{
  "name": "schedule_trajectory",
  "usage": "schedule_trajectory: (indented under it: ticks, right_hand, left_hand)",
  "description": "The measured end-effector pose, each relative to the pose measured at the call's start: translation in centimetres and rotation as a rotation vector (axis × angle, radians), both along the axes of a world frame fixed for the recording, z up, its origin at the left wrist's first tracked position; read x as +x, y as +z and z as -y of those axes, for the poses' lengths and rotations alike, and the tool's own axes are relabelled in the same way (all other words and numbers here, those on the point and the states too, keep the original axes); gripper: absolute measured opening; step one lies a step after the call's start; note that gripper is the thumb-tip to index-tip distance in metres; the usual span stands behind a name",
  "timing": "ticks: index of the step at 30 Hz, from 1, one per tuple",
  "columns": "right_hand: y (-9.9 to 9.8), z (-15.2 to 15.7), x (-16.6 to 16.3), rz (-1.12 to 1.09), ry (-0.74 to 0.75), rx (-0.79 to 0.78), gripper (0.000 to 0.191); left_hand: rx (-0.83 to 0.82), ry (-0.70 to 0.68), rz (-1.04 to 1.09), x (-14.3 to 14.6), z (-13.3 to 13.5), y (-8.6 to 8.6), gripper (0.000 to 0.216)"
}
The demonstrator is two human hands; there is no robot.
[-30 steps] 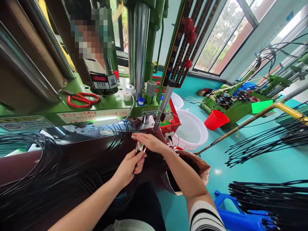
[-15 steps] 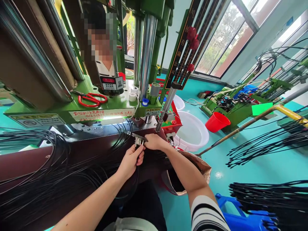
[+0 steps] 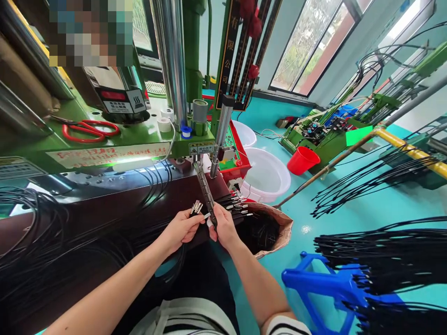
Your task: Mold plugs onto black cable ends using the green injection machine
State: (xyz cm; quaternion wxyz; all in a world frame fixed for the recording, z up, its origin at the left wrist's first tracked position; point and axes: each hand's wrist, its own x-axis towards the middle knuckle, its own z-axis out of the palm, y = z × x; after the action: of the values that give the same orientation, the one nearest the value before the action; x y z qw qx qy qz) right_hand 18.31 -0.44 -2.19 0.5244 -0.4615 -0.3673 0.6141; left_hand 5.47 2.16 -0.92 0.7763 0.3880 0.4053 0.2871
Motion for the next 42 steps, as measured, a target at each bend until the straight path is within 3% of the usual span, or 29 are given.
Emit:
schedule_trajectory:
  ticks: [6,15,17,20,23,28,31,37,42]
  right_hand:
    - [-0.2,-0.1,0.5,0.036,0.013,0.004,0.046]
    - [0.1,0.5,-0.3,0.296,0.009,0.079,0.044]
    - [0.2,0.4,-0.3,0.229,0.007,0.036,0.044]
    - [0.1,0.3,0.0,0.090,-0.037,-0.057,0.047]
    - [0.0,0.2,0.3,0.032,-0.063,-0.066,0.053]
    - [-0.1,0.3,0.4,0.034,-0.030,-0.043,0.053]
    - [-0.1,0.4,0.5,0.063,-0.001,-0.029,0.051]
    - [-0.2,0.3,1.0,0.086,0.034,-0.016,0.047]
    - [-0.2,0.4,0.9,0.187,0.064,-0.001,0.049]
  left_hand:
    - [0.000,0.013,-0.022,0.1,0.1,0.3,0.024]
    - [0.090,-0.002,-0.110,-0.4,0.6,-0.4,0.022]
    - [0.235,0.059,-0.134,-0.5,0.8,-0.7,0.022]
    - [0.405,0.282,-0.194,-0.7,0.8,-0.9,0.022]
    - [0.351,0.403,-0.170,-0.6,0.6,-0.6,0.022]
    - [0.129,0.143,-0.135,-0.3,0.5,-0.1,0.031]
    - [0.046,0.120,-0.090,-0.1,0.6,-0.2,0.034]
    - [-0.007,0.132,-0.049,-0.2,0.6,-0.3,0.034]
    - [0.047,0.165,-0.087,-0.1,0.5,-0.2,0.031]
